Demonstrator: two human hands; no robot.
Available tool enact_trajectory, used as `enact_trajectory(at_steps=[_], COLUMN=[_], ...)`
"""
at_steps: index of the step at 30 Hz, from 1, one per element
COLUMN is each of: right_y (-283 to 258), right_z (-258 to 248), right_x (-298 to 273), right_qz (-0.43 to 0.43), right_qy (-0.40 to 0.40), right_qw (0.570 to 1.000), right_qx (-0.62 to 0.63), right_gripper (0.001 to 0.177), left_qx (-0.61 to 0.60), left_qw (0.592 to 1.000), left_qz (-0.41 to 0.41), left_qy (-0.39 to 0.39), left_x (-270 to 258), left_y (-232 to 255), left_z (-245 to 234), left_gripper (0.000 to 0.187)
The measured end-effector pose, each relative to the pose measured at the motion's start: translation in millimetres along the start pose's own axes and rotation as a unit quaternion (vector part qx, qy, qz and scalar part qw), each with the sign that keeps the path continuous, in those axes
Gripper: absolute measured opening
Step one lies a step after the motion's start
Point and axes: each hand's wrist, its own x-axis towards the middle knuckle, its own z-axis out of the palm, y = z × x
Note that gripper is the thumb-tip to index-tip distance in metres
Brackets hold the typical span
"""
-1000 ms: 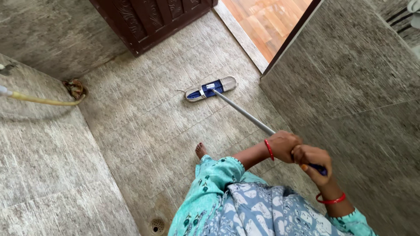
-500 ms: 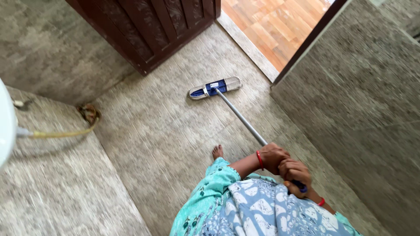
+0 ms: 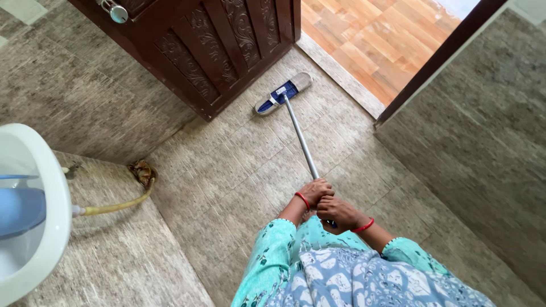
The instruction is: The person mops a tiled bathroom floor using a blue and white flat mop. They move the mop back and forth across the floor, covering the area near a white pedestal sink and a dark wooden door.
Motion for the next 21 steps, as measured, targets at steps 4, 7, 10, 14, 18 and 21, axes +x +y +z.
enact_trajectory(at_steps=[4, 7, 10, 14, 18, 21], right_y=[-21, -59, -113, -178, -201, -181], right_z=[12, 9, -4, -16, -11, 11], right_x=[-24, -54, -71, -82, -91, -91], right_qz=[0.044, 0.081, 0.079, 0.101, 0.094, 0.091], right_qy=[-0.011, -0.003, 0.060, 0.139, 0.170, 0.189], right_qw=[0.999, 0.997, 0.995, 0.979, 0.965, 0.969], right_qx=[0.011, -0.002, 0.011, 0.108, 0.174, 0.130], right_gripper=[0.018, 0.019, 0.024, 0.027, 0.027, 0.034], left_qx=[-0.020, -0.022, -0.023, -0.042, -0.046, -0.047], left_qw=[0.999, 0.998, 0.997, 0.994, 0.993, 0.995], left_qz=[0.012, 0.025, 0.034, 0.051, 0.049, 0.061], left_qy=[0.043, 0.048, 0.066, 0.084, 0.099, 0.070], left_x=[-9, -8, -6, -19, -28, -28], left_y=[23, 62, 112, 173, 198, 188], left_z=[23, 50, 59, 44, 21, 13], left_gripper=[0.009, 0.010, 0.011, 0.015, 0.018, 0.018])
